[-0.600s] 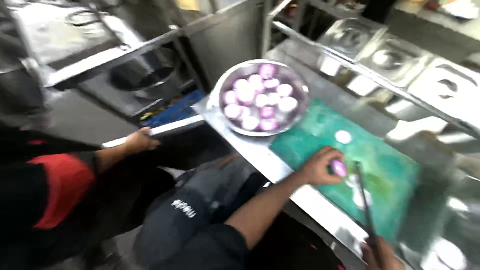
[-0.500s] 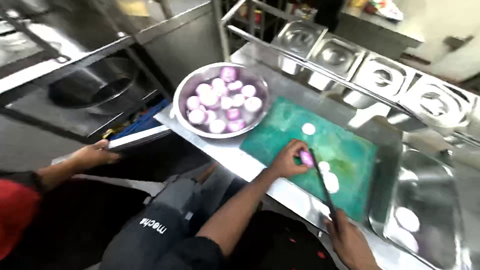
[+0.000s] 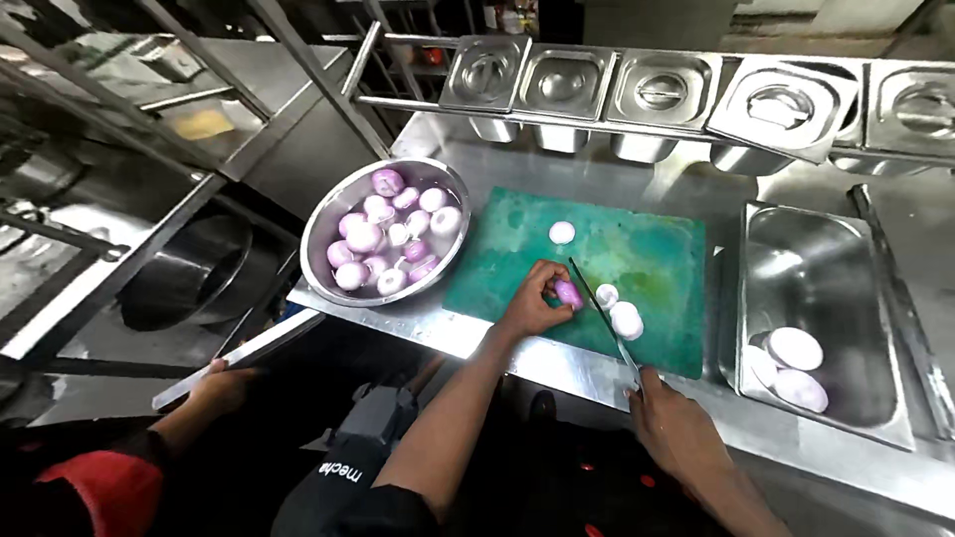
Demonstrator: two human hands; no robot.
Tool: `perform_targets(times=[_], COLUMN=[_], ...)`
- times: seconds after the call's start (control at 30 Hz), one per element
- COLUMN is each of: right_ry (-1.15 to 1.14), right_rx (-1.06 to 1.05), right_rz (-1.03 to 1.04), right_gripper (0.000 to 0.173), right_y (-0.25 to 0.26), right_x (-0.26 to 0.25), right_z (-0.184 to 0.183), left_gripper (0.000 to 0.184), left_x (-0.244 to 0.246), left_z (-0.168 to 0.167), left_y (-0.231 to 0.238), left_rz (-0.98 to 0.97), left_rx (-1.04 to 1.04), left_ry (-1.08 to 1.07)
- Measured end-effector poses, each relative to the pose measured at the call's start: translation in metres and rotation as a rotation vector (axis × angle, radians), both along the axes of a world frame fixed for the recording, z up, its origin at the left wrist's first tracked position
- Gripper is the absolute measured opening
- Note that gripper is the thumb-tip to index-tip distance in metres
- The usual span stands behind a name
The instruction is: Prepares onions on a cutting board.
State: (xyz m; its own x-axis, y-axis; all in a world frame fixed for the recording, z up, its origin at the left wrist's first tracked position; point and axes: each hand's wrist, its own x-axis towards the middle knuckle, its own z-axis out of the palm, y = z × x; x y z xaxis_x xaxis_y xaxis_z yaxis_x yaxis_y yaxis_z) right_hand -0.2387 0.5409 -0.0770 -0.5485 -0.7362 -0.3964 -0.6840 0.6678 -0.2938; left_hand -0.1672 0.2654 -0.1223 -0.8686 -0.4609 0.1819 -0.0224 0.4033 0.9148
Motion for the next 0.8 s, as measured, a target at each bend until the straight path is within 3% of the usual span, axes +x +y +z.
perform_targets(times=[0.43, 0.63, 0.8], right_ry=[0.1, -0.085, -0.091], right_rx=[-0.002, 0.121, 0.139], right_rz=[0.033, 0.029, 0.035], right_gripper=[0.035, 0.038, 0.034], right_y=[-0.009, -0.05, -0.065], right_x=[0.013, -0.002, -0.007], right_z=[0.006, 0.021, 0.014], left_gripper=[0.042, 0.042, 0.044], left_x=[-0.001, 0.002, 0.0], left_z=[0.001, 0.001, -0.004], left_y=[0.0, 0.006, 0.005], left_rz=[0.01, 0.033, 0.068], left_rx=[0.003, -0.023, -0.018], left_ry=[0.012, 0.008, 0.042])
